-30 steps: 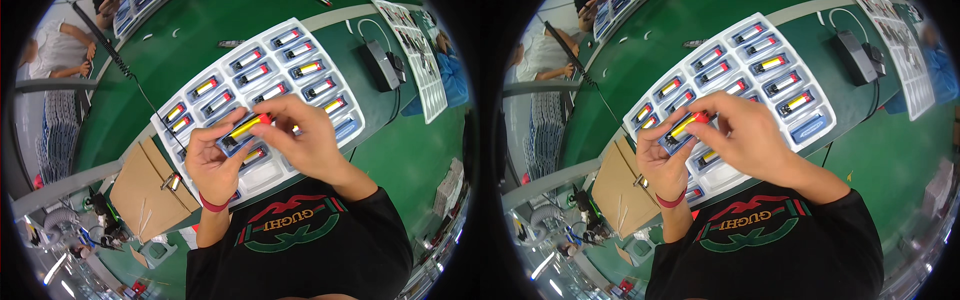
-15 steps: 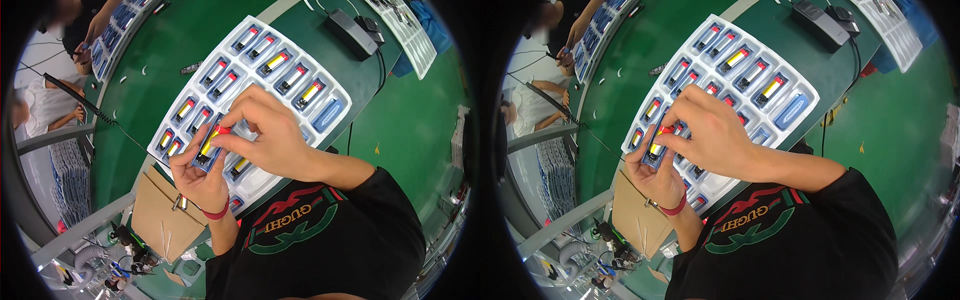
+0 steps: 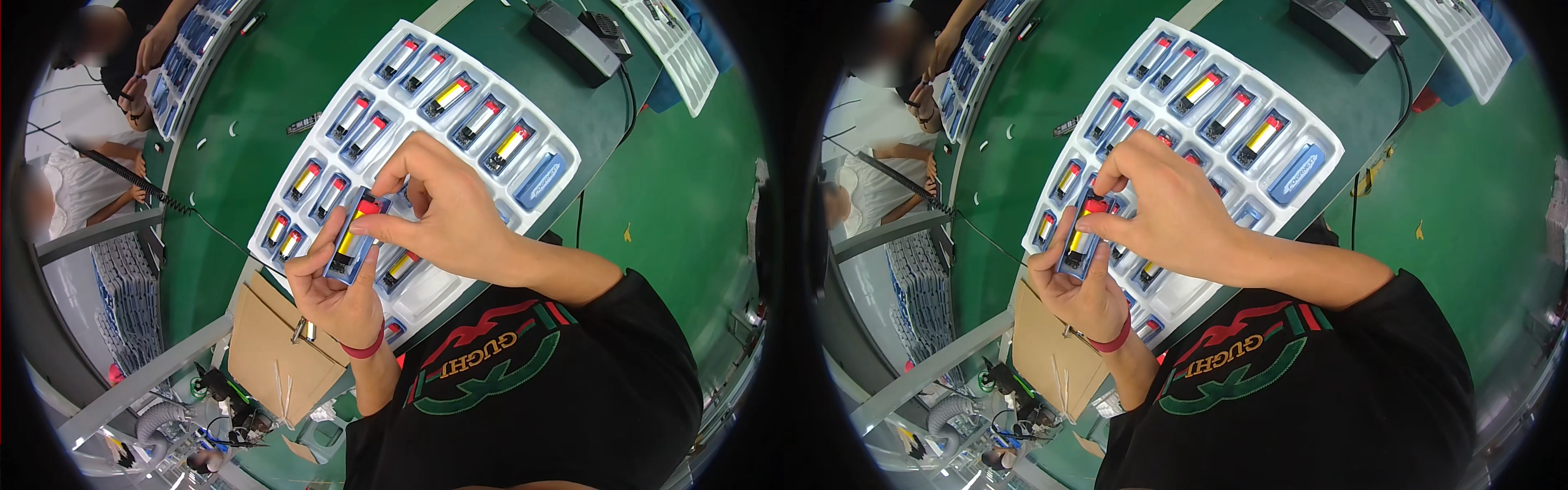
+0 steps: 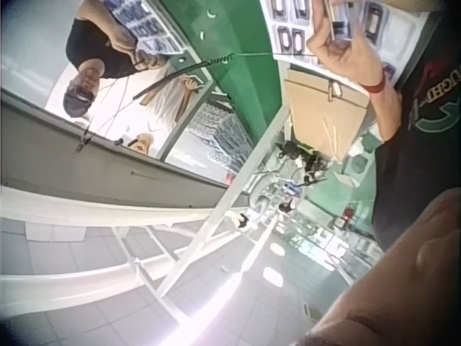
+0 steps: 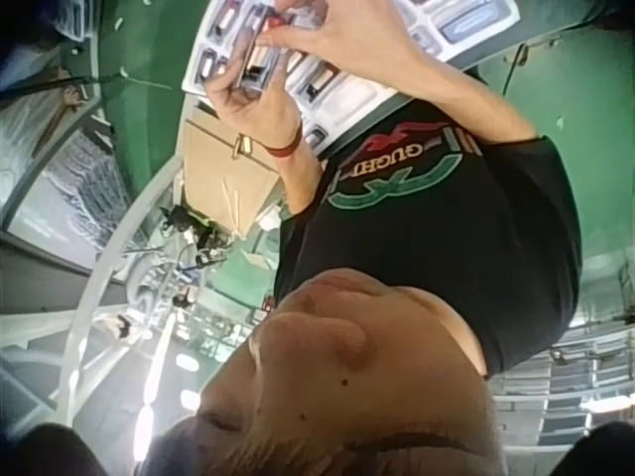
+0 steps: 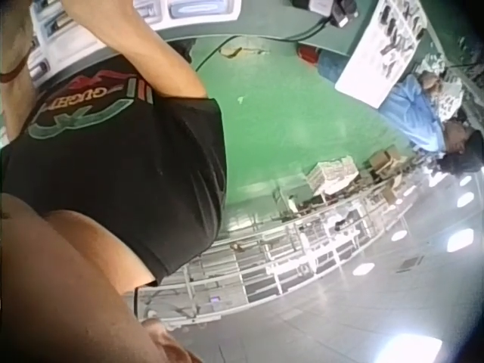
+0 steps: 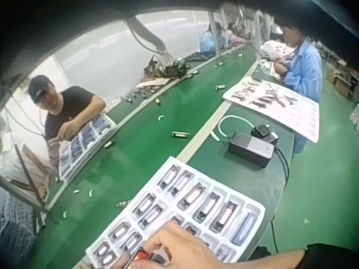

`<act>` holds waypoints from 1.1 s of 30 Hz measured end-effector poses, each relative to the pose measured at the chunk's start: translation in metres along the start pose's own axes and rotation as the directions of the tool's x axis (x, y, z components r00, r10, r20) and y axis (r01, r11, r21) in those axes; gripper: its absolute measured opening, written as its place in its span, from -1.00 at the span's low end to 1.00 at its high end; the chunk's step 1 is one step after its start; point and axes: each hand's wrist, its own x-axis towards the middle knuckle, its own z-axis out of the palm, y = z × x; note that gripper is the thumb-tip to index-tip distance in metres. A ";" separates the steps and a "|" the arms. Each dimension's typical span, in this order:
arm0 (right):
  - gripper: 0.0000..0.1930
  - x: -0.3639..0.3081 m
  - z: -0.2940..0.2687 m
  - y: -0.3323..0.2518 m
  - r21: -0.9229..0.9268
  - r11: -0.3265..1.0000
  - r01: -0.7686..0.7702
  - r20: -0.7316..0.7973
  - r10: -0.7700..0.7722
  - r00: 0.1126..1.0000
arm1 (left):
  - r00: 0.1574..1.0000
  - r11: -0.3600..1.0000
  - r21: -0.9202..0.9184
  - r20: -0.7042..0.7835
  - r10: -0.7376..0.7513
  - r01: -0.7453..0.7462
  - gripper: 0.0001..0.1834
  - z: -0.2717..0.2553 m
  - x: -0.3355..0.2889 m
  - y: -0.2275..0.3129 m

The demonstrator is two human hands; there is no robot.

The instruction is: The person assembles electronic components by hand, inserting small batteries into blue plastic housings and placing the assembled components into an organized tray.

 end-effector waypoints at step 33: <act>-0.78 0.006 -0.029 -0.021 -0.311 0.738 0.598 0.635 -0.307 0.709 | 0.821 0.552 0.715 0.564 -0.093 -0.429 -0.69 -0.031 0.018 0.042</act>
